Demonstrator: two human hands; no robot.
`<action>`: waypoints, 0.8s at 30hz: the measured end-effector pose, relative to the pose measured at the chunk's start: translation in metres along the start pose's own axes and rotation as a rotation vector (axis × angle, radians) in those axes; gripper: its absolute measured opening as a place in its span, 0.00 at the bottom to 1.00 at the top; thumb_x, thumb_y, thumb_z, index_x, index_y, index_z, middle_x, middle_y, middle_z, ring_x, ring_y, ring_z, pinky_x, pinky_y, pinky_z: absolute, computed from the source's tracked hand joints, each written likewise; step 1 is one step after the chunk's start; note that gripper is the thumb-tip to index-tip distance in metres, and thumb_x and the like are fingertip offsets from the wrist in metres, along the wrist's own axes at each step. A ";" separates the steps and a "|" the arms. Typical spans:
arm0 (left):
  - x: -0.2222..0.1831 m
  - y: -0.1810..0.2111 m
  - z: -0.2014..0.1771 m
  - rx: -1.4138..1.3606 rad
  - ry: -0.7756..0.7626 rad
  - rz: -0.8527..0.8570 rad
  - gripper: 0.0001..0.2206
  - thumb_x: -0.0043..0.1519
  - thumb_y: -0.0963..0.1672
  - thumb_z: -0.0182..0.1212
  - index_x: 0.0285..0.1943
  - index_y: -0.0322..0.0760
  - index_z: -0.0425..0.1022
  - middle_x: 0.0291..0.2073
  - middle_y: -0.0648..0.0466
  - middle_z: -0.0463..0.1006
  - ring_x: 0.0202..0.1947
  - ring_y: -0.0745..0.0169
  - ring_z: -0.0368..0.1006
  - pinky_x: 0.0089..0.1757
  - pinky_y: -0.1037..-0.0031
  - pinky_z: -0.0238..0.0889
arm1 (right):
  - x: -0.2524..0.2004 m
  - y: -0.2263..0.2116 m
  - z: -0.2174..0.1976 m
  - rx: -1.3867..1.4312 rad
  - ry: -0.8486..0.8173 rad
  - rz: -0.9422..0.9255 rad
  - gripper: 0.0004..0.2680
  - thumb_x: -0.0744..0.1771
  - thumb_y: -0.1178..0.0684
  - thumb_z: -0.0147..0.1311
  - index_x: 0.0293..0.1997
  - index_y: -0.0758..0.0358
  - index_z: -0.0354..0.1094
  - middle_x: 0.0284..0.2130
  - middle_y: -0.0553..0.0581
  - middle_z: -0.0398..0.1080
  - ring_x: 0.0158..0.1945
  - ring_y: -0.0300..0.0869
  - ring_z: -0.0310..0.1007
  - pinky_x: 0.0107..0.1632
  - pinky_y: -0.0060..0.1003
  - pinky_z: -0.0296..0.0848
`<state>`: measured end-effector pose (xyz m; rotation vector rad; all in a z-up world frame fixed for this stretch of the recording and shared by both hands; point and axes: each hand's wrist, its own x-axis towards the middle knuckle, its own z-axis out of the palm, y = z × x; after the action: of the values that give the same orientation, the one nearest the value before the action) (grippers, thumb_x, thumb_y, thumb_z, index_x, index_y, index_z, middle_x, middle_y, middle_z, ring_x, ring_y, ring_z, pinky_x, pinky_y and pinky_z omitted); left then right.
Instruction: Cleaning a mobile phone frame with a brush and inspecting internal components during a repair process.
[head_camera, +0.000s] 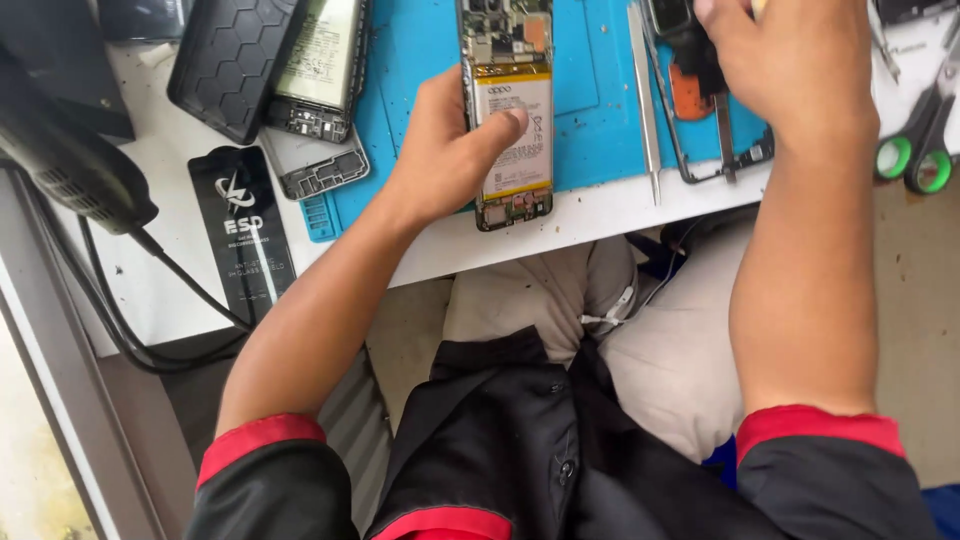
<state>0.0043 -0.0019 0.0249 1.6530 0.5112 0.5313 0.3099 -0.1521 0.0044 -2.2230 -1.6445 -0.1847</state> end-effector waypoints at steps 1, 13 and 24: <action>0.000 0.001 0.001 0.019 -0.034 -0.034 0.11 0.63 0.44 0.54 0.50 0.34 0.73 0.46 0.51 0.81 0.44 0.54 0.77 0.40 0.61 0.74 | 0.003 0.002 0.001 -0.017 -0.031 0.029 0.12 0.75 0.52 0.68 0.41 0.64 0.66 0.42 0.65 0.72 0.45 0.64 0.69 0.43 0.57 0.64; 0.008 0.066 -0.008 0.478 -0.069 -0.451 0.16 0.61 0.48 0.61 0.54 0.39 0.69 0.46 0.54 0.83 0.44 0.60 0.80 0.37 0.66 0.72 | -0.006 -0.025 -0.028 0.586 0.175 0.077 0.05 0.75 0.63 0.57 0.54 0.75 0.68 0.44 0.64 0.70 0.48 0.50 0.71 0.52 0.45 0.71; 0.012 0.071 -0.017 0.818 -0.178 -0.619 0.20 0.64 0.56 0.64 0.36 0.40 0.66 0.25 0.54 0.71 0.26 0.58 0.62 0.27 0.62 0.51 | -0.022 -0.067 -0.032 1.002 0.345 0.260 0.05 0.72 0.63 0.52 0.46 0.69 0.58 0.39 0.58 0.62 0.23 0.41 0.58 0.25 0.33 0.58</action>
<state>0.0060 0.0085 0.0984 2.1279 1.1508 -0.3387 0.2435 -0.1667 0.0410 -1.4792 -0.9183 0.2638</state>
